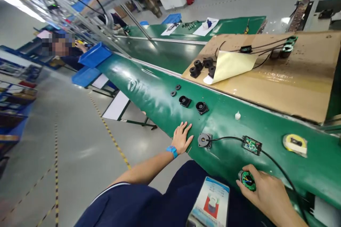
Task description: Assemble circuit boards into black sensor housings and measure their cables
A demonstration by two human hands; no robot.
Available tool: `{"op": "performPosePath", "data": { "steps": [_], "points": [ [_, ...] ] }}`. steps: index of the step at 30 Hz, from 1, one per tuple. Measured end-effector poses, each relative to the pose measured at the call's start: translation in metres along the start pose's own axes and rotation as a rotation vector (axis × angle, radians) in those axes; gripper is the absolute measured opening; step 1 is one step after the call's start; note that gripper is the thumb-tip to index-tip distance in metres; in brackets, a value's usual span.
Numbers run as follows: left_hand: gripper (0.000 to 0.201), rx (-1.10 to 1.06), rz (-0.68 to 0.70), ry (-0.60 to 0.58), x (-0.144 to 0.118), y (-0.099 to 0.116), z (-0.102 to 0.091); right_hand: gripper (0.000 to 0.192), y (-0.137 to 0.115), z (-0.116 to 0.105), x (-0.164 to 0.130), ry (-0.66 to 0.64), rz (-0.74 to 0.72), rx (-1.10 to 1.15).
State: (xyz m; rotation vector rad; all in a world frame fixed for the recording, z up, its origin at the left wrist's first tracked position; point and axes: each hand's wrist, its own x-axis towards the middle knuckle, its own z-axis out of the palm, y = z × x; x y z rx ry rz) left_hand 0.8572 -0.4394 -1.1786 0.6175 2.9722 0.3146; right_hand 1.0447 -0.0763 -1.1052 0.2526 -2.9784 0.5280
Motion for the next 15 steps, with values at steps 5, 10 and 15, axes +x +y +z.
{"op": "performPosePath", "data": {
  "steps": [5, 10, 15],
  "points": [
    [0.060, 0.012, 0.029, 0.043, -0.009, -0.011, 0.007, 0.032, -0.011, 0.030, 0.022, 0.096, -0.018, -0.264],
    [0.052, -0.224, 0.286, -0.007, -0.002, -0.026, -0.009, 0.048, -0.052, 0.045, 0.019, 0.233, 0.108, -0.466],
    [0.056, -0.427, 0.996, 0.192, 0.058, -0.020, -0.024, 0.041, -0.125, 0.094, 0.041, 0.487, 0.119, -0.128]
  ]
}}
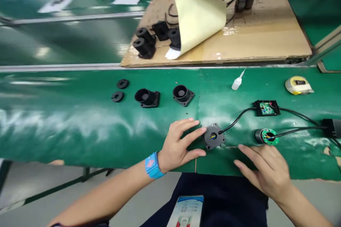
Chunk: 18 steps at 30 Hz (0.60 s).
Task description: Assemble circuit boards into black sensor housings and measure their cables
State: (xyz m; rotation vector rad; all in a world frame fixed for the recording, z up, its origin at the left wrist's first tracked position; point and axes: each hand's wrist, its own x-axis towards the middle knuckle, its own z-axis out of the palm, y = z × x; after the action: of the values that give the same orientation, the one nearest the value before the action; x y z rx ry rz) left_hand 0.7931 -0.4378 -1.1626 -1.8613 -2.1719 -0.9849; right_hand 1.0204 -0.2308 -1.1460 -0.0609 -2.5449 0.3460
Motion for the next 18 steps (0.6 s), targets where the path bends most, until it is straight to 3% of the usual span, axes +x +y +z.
{"op": "performPosePath", "data": {
  "steps": [3, 6, 10, 18],
  "points": [
    [0.069, 0.015, 0.267, -0.051, 0.030, -0.023, 0.006, 0.050, -0.023, 0.033, 0.007, 0.060, 0.019, 0.041],
    [0.066, -0.040, 0.365, -0.154, 0.043, -0.036, 0.012, 0.057, -0.028, 0.046, 0.015, 0.064, -0.012, 0.009],
    [0.048, -0.141, 0.372, -0.219, 0.042, -0.041, 0.014, 0.050, -0.026, 0.045, 0.023, 0.019, -0.055, -0.026],
    [0.035, -0.180, 0.385, -0.276, 0.045, -0.042, 0.007, 0.005, -0.030, 0.052, 0.041, 0.030, -0.030, 0.026]
  ]
}}
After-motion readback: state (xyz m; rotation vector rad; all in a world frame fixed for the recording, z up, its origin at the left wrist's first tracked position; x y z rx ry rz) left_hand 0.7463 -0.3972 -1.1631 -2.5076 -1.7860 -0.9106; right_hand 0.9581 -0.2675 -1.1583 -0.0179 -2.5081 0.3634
